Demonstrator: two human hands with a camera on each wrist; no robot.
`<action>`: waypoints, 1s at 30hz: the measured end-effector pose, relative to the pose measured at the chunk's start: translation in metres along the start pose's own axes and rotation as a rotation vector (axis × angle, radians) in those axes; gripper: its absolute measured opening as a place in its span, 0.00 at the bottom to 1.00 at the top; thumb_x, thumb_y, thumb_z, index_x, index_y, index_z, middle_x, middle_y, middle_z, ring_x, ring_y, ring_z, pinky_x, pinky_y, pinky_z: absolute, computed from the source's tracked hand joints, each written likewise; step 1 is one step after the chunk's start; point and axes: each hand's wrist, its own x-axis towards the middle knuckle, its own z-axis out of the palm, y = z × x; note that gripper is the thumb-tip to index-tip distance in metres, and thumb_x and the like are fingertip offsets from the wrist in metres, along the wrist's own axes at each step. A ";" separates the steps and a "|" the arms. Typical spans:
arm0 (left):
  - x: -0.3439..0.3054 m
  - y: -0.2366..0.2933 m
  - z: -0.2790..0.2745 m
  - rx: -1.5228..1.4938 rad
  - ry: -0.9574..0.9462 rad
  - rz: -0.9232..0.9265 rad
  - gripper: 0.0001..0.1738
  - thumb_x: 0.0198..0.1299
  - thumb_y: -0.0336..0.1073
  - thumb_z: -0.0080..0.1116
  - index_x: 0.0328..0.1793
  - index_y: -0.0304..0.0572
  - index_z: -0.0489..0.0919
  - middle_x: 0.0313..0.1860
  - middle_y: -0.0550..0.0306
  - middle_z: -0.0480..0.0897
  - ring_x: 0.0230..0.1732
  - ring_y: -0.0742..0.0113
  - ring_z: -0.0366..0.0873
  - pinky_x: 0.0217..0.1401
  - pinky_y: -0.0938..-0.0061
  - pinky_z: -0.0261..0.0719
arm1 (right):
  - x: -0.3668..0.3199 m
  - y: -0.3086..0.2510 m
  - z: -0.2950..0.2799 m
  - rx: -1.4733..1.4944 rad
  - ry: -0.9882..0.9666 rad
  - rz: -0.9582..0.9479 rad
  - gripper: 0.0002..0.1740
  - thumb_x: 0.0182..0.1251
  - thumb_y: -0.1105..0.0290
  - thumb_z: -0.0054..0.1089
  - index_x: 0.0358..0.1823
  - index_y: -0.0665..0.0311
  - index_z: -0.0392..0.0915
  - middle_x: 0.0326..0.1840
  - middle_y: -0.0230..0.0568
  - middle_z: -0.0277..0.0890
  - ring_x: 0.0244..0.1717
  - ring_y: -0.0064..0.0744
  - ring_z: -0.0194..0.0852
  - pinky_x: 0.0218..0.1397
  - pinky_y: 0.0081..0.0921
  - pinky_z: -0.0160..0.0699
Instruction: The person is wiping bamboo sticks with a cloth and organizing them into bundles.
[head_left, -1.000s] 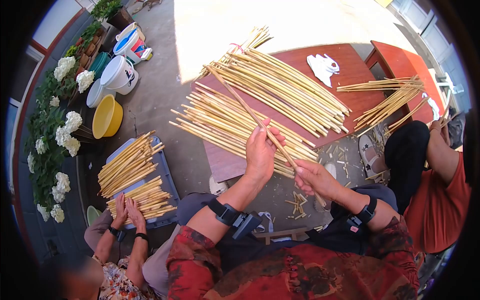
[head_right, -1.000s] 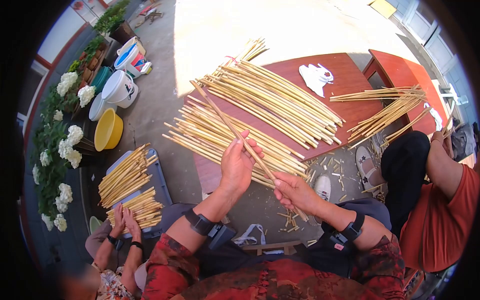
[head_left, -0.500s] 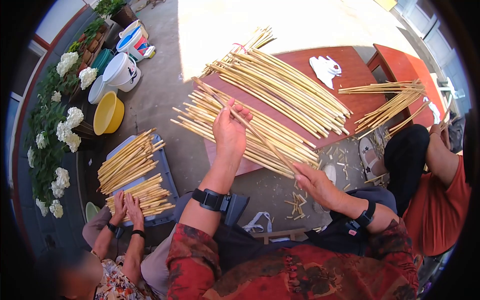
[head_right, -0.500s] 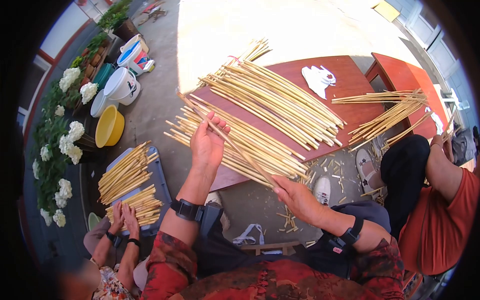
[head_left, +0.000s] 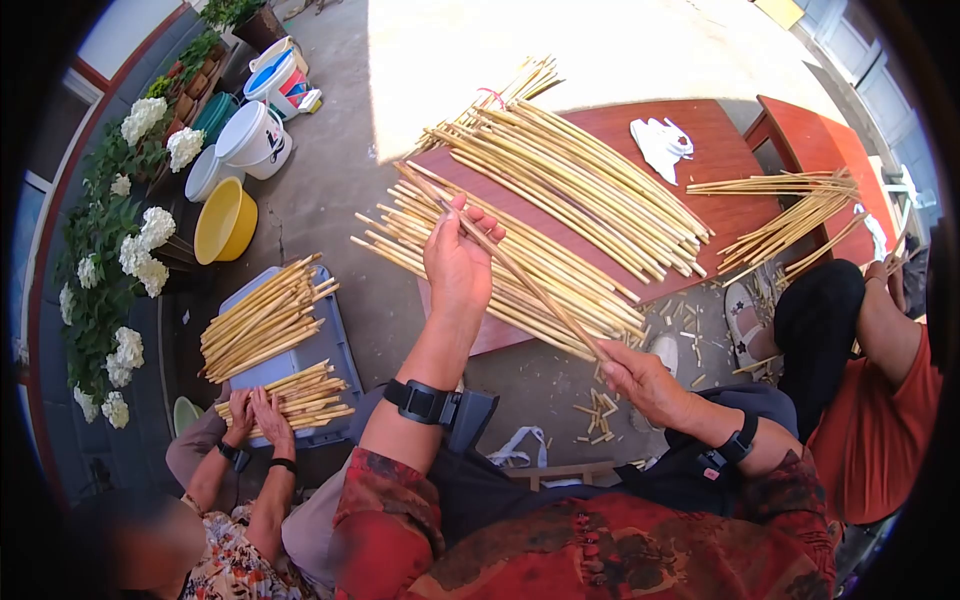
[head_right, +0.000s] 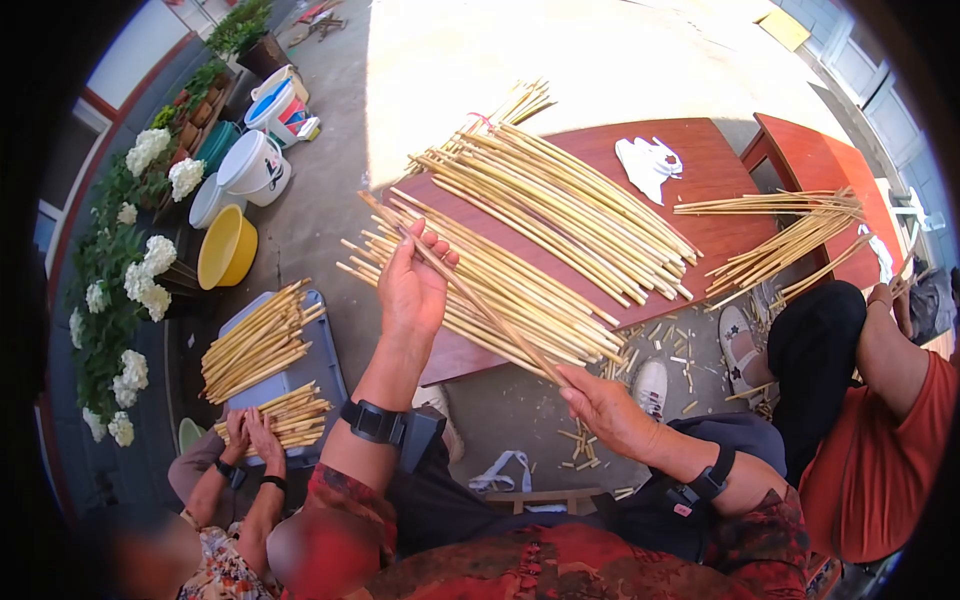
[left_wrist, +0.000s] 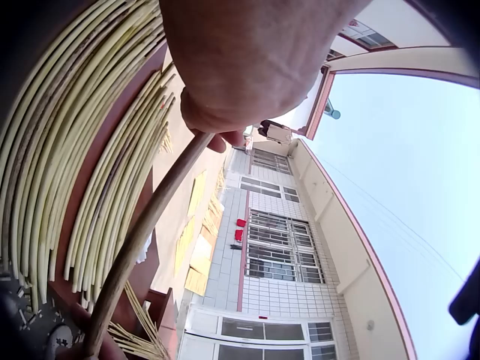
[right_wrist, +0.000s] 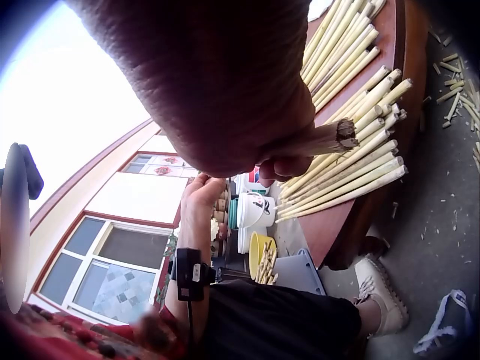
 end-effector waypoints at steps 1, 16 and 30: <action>-0.001 -0.002 0.000 0.004 -0.017 -0.007 0.17 0.65 0.35 0.32 0.53 0.32 0.65 0.35 0.54 0.71 0.36 0.65 0.70 0.41 0.65 0.71 | 0.001 0.002 0.000 0.018 0.005 0.009 0.19 0.66 0.72 0.44 0.59 0.64 0.61 0.22 0.39 0.64 0.24 0.25 0.64 0.31 0.23 0.68; 0.013 0.016 -0.006 0.058 0.024 0.057 0.16 0.64 0.33 0.34 0.53 0.30 0.66 0.34 0.53 0.72 0.35 0.64 0.71 0.39 0.66 0.73 | 0.001 0.003 -0.004 -0.276 0.159 -0.270 0.20 0.61 0.74 0.49 0.56 0.66 0.63 0.45 0.55 0.70 0.46 0.52 0.70 0.46 0.32 0.70; 0.025 0.024 -0.015 -0.026 0.054 0.079 0.17 0.64 0.33 0.34 0.54 0.29 0.62 0.34 0.52 0.70 0.32 0.64 0.70 0.36 0.65 0.74 | 0.002 0.003 -0.007 -0.335 0.150 -0.266 0.21 0.60 0.73 0.50 0.55 0.66 0.63 0.45 0.55 0.70 0.45 0.54 0.70 0.45 0.35 0.71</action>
